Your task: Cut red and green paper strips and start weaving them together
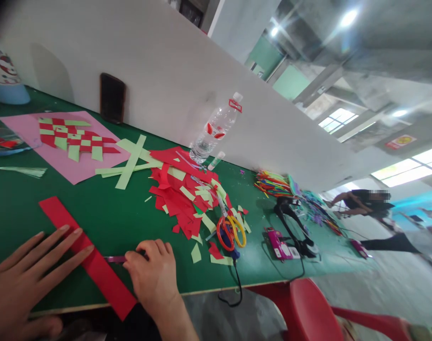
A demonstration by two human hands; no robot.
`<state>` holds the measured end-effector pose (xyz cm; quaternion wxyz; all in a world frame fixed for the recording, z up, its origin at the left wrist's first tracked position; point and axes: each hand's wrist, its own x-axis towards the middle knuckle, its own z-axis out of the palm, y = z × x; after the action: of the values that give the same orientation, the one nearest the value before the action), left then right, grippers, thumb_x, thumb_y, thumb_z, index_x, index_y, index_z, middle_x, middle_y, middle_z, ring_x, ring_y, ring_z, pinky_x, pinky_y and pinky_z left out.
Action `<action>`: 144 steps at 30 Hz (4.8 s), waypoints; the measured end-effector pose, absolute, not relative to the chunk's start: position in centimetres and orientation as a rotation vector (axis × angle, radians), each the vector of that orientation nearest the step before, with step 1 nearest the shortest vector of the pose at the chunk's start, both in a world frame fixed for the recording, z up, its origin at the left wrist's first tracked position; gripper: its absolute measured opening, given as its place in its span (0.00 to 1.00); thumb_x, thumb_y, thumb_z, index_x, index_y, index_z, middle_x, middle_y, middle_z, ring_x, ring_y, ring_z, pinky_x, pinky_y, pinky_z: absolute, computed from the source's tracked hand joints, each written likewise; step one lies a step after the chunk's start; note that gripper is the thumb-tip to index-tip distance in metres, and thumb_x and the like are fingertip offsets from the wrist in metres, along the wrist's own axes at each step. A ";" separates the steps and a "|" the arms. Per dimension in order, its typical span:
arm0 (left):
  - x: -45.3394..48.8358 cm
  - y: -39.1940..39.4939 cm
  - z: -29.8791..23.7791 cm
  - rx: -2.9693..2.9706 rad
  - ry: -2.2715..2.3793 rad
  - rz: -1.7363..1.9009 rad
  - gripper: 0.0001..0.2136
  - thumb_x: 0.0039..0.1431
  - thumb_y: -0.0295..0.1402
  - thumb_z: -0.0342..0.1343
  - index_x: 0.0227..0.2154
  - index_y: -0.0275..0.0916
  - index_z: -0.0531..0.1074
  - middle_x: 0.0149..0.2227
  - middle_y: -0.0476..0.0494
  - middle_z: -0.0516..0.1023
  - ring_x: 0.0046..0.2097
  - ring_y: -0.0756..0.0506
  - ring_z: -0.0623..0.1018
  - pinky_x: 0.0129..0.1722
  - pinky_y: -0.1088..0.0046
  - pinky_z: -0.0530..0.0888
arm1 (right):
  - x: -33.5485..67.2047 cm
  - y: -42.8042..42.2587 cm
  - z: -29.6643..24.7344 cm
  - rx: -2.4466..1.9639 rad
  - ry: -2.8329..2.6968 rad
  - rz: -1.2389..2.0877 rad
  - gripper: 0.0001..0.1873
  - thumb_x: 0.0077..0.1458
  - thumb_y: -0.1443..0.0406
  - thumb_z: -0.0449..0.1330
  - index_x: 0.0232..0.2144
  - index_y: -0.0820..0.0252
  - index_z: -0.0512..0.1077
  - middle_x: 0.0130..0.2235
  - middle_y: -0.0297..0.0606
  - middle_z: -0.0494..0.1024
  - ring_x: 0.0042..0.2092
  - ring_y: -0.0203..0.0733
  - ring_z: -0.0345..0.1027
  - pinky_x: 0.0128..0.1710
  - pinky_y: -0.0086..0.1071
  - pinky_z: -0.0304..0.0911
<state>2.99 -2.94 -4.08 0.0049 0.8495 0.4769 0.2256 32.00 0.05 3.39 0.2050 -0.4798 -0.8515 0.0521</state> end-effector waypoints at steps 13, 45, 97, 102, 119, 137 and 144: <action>3.1 -3.0 -4.1 2.679 1.509 0.634 0.58 0.44 0.77 0.54 0.72 0.44 0.62 0.71 0.32 0.71 0.73 0.26 0.64 0.77 0.43 0.41 | 31.8 -0.5 3.1 -1.325 -2.327 0.142 0.04 0.69 0.61 0.65 0.43 0.50 0.81 0.41 0.35 0.81 0.41 0.43 0.73 0.39 0.38 0.60; 3.3 -3.0 -3.6 2.644 1.515 0.696 0.57 0.43 0.77 0.55 0.70 0.43 0.65 0.70 0.32 0.71 0.72 0.26 0.66 0.77 0.44 0.42 | 30.3 0.8 2.9 -1.294 -2.341 0.124 0.04 0.70 0.59 0.66 0.43 0.50 0.80 0.42 0.33 0.81 0.41 0.42 0.73 0.39 0.39 0.60; 3.4 -2.9 -3.5 2.627 1.442 0.697 0.52 0.46 0.76 0.55 0.69 0.49 0.66 0.69 0.39 0.73 0.68 0.29 0.71 0.77 0.45 0.38 | 30.2 0.9 3.1 -1.285 -2.261 0.087 0.03 0.70 0.62 0.65 0.42 0.51 0.80 0.40 0.34 0.79 0.39 0.42 0.71 0.38 0.38 0.57; 3.3 -3.1 -3.8 2.653 1.445 0.619 0.51 0.48 0.76 0.52 0.69 0.49 0.67 0.70 0.38 0.73 0.70 0.28 0.68 0.76 0.42 0.37 | 30.1 0.8 3.1 -1.297 -2.294 0.099 0.03 0.69 0.62 0.67 0.43 0.51 0.80 0.41 0.33 0.80 0.40 0.42 0.71 0.39 0.38 0.58; 3.3 -3.1 -3.3 2.647 1.491 0.661 0.51 0.43 0.76 0.56 0.69 0.58 0.65 0.73 0.36 0.67 0.74 0.26 0.63 0.75 0.44 0.45 | 30.1 0.8 3.2 -1.317 -2.293 0.124 0.03 0.69 0.64 0.65 0.43 0.51 0.81 0.41 0.34 0.80 0.40 0.43 0.72 0.38 0.38 0.59; 3.2 -2.9 -3.8 2.670 1.483 0.662 0.55 0.45 0.77 0.53 0.68 0.42 0.70 0.69 0.31 0.73 0.71 0.26 0.67 0.77 0.46 0.40 | 29.9 0.5 3.1 -1.359 -2.319 0.111 0.02 0.68 0.63 0.67 0.43 0.50 0.81 0.41 0.34 0.80 0.41 0.43 0.72 0.40 0.38 0.60; 3.2 -3.0 -3.5 2.665 1.489 0.620 0.55 0.43 0.78 0.52 0.65 0.41 0.74 0.69 0.31 0.72 0.71 0.27 0.67 0.77 0.48 0.38 | 29.8 0.9 3.2 -1.343 -2.285 0.088 0.02 0.67 0.65 0.67 0.41 0.51 0.81 0.40 0.33 0.80 0.40 0.42 0.72 0.38 0.38 0.59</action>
<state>3.24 -2.95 -3.52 0.0132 0.8555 0.4778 0.1990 29.79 0.93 3.18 0.2424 -0.4911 -0.8361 0.0323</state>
